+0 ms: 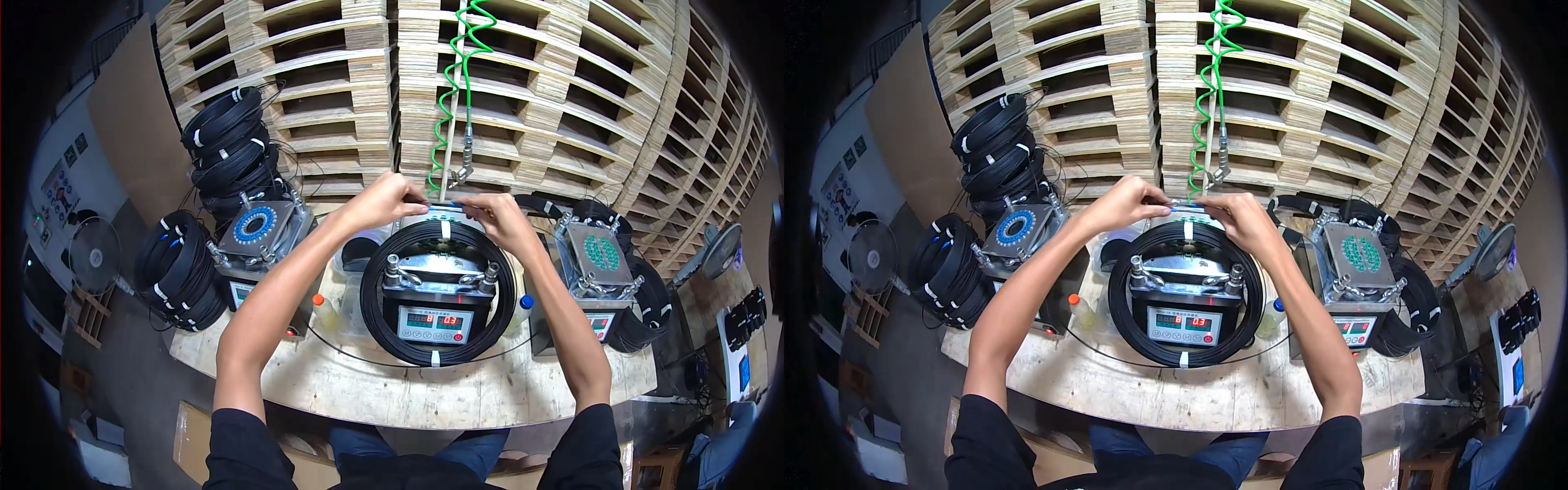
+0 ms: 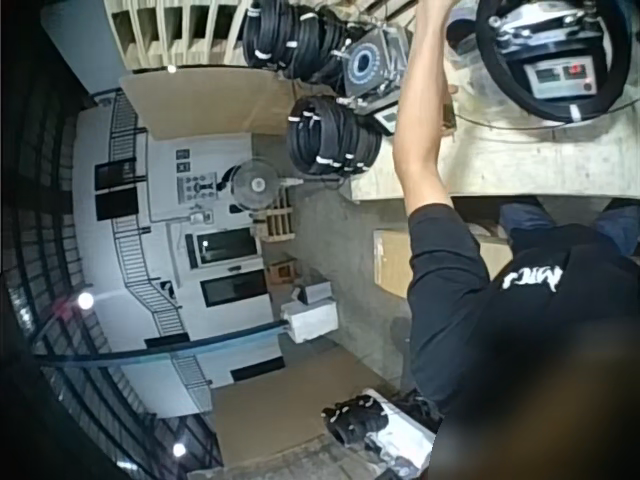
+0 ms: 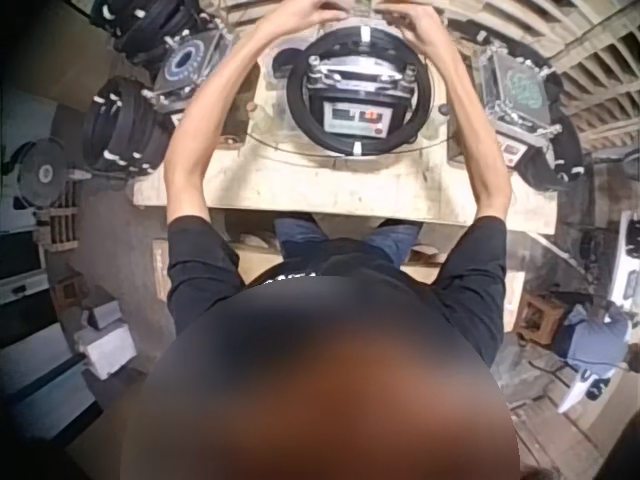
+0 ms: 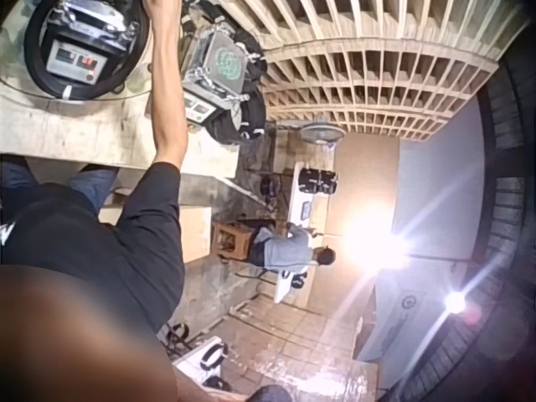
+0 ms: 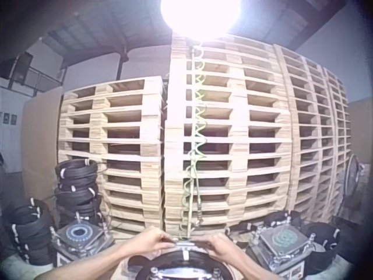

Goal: Operator places a wound cable coil onto a testing or processing machine and secures the fixture.

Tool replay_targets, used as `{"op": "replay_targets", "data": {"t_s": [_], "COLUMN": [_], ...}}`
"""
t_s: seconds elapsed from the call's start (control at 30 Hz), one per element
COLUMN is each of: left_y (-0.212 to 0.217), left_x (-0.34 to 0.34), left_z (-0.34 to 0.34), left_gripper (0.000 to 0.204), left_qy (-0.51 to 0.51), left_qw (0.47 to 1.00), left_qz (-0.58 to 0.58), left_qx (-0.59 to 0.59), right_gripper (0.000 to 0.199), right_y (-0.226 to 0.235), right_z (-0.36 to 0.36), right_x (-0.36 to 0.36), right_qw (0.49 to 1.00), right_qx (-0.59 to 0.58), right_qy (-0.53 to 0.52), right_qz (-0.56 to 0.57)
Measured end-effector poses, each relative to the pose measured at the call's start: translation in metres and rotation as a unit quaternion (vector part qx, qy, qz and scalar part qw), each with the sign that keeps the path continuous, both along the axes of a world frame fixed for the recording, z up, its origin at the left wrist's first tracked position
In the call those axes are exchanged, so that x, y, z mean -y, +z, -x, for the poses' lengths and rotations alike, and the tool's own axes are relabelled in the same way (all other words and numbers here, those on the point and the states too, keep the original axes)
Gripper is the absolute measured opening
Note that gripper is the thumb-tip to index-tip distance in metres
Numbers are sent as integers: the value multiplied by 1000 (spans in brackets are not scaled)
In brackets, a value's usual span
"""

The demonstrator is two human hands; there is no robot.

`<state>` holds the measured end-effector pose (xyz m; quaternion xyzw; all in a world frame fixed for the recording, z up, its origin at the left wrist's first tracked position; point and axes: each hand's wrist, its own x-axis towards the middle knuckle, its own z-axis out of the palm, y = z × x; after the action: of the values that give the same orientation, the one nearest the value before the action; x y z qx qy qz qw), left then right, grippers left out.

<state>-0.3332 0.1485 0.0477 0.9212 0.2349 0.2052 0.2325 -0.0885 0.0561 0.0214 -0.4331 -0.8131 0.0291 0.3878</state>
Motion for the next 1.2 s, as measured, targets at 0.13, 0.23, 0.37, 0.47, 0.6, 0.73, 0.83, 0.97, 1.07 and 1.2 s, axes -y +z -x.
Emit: {"op": "replay_targets", "data": {"t_s": [0.13, 0.23, 0.37, 0.47, 0.6, 0.73, 0.83, 0.97, 1.07, 1.2], "left_y": [-30, -48, -65, -64, -53, -47, -47, 3, 27, 0], "left_x": [-2, 14, 27, 30, 41, 36, 36, 42, 58, 106], "left_z": [20, 22, 25, 26, 20, 11, 16, 20, 33, 57], "left_gripper": [26, 31, 29, 32, 45, 45, 41, 36, 36, 37], "left_qy": [9, -9, 45, 51, 43, 86, 71, 48, 61, 48], "left_qw": [1000, 988, 990, 992, 997, 996, 994, 984, 982, 987], "left_qz": [-9, -78, -75, -43, -15, 2, -61, -126, -126, -48], "left_qx": [16, 130, 110, 103, 62, 21, 62, 114, 129, 146], "right_gripper": [35, 45, 52, 46, 50, 44, 41, 41, 48, 40], "right_y": [-17, -32, -37, -27, -34, -36, -31, 9, 52, 34], "right_z": [-21, -21, -22, -12, 12, 19, 17, 5, 18, 39], "right_x": [8, 19, 29, 36, 45, 44, 40, 35, 55, 101], "right_qw": [995, 994, 994, 981, 985, 976, 977, 990, 987, 986], "right_qx": [46, 25, 34, 9, 72, 10, -5, 9, 24, 43], "right_qy": [-73, -69, -43, -67, -146, -198, -195, -134, -148, -128], "right_qz": [41, 81, 93, 181, 60, 87, 84, -45, 52, 101]}}
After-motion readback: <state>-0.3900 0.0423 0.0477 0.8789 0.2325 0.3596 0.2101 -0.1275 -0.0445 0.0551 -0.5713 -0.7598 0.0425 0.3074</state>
